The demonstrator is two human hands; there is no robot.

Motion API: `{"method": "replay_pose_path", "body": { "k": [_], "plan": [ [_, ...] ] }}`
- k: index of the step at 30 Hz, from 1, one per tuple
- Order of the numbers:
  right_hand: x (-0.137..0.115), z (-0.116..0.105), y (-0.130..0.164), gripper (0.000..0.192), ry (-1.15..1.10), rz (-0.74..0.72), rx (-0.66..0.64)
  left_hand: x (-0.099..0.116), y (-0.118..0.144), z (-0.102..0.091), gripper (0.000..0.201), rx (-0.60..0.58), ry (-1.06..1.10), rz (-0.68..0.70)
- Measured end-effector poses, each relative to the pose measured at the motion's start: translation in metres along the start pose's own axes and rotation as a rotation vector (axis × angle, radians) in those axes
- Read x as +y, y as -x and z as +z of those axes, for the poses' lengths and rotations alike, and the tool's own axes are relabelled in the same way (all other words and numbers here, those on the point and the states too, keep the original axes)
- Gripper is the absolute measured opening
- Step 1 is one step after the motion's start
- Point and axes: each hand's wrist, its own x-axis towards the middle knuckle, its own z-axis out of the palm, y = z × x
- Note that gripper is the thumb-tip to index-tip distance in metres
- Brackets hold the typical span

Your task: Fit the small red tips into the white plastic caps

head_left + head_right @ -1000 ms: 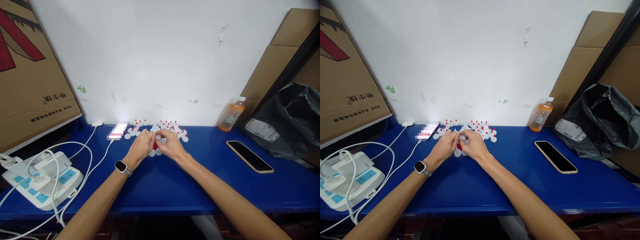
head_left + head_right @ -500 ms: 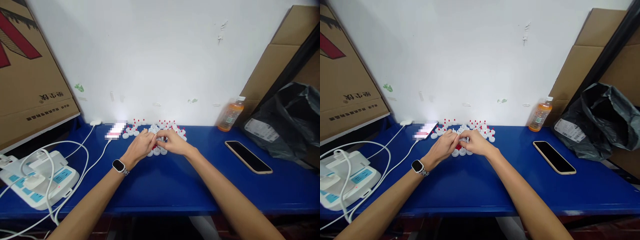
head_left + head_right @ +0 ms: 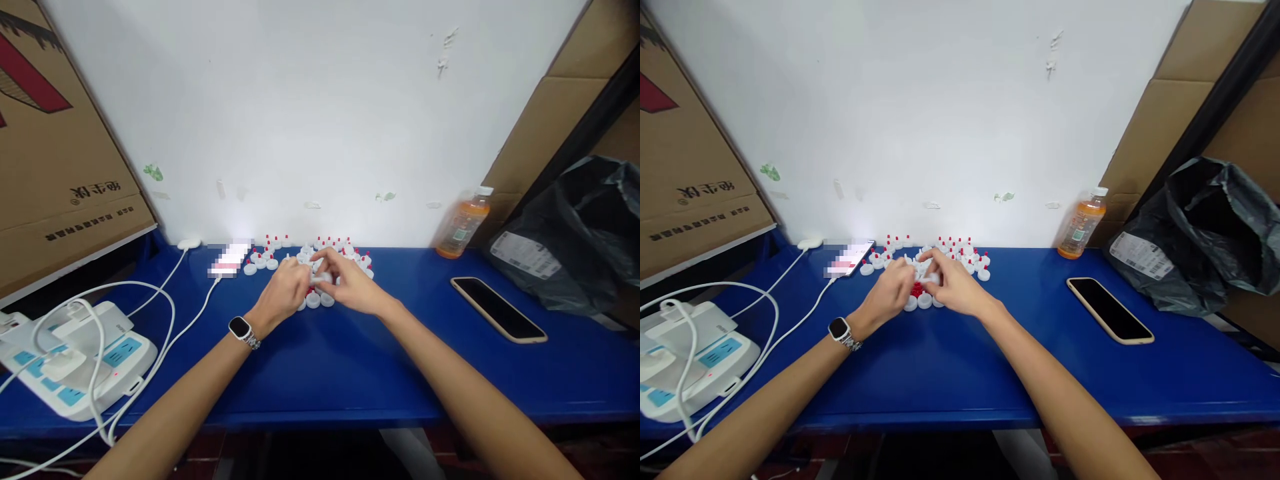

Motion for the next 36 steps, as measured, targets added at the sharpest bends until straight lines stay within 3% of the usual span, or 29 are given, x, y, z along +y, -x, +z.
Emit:
{"method": "replay_pose_path", "body": {
  "k": [1, 3, 4, 8, 10, 14, 16, 19, 22, 26, 29, 32, 36],
  "plan": [
    [0.000, -0.003, 0.001, 0.031, 0.092, 0.007, 0.095, -0.002, 0.001, -0.001, 0.041, 0.145, 0.062, -0.142],
    [-0.001, -0.006, 0.001, 0.022, 0.192, 0.023, 0.254, -0.006, 0.002, -0.005, 0.042, 0.268, 0.140, -0.290],
    [-0.001, -0.006, 0.002, 0.018, 0.194, 0.023, 0.284, -0.008, 0.003, -0.006, 0.041, 0.258, 0.144, -0.300],
    [0.004, 0.006, 0.000, 0.007, 0.117, -0.008, 0.187, -0.016, 0.005, -0.003, 0.036, -0.058, 0.003, -0.120],
    [0.011, 0.011, -0.001, 0.009, 0.090, 0.022, 0.184, -0.019, 0.006, 0.001, 0.037, -0.148, -0.039, -0.077],
    [0.026, 0.008, 0.000, 0.017, 0.098, 0.126, 0.329, -0.026, 0.007, -0.001, 0.040, -0.164, 0.004, -0.085],
    [0.028, 0.006, -0.002, 0.019, 0.063, 0.145, 0.341, -0.029, 0.009, -0.008, 0.040, -0.138, 0.055, -0.114],
    [0.024, 0.007, -0.017, 0.020, -0.011, 0.115, 0.275, -0.032, 0.014, -0.021, 0.037, -0.127, 0.111, -0.186],
    [0.024, 0.014, -0.054, 0.018, 0.039, 0.054, 0.257, -0.033, 0.018, -0.029, 0.032, -0.141, 0.135, -0.257],
    [0.039, 0.031, -0.121, 0.019, 0.320, 0.118, 0.138, -0.036, 0.020, -0.031, 0.033, -0.100, 0.139, -0.323],
    [0.054, 0.044, -0.154, 0.023, 0.578, 0.166, -0.011, -0.042, 0.022, -0.032, 0.035, -0.172, 0.103, -0.340],
    [0.064, 0.051, -0.163, 0.015, 0.650, 0.174, -0.098, -0.049, 0.023, -0.033, 0.036, -0.280, 0.080, -0.342],
    [0.063, 0.049, -0.162, 0.016, 0.675, 0.200, -0.167, -0.053, 0.026, -0.032, 0.035, -0.307, 0.097, -0.354]
  ]
}}
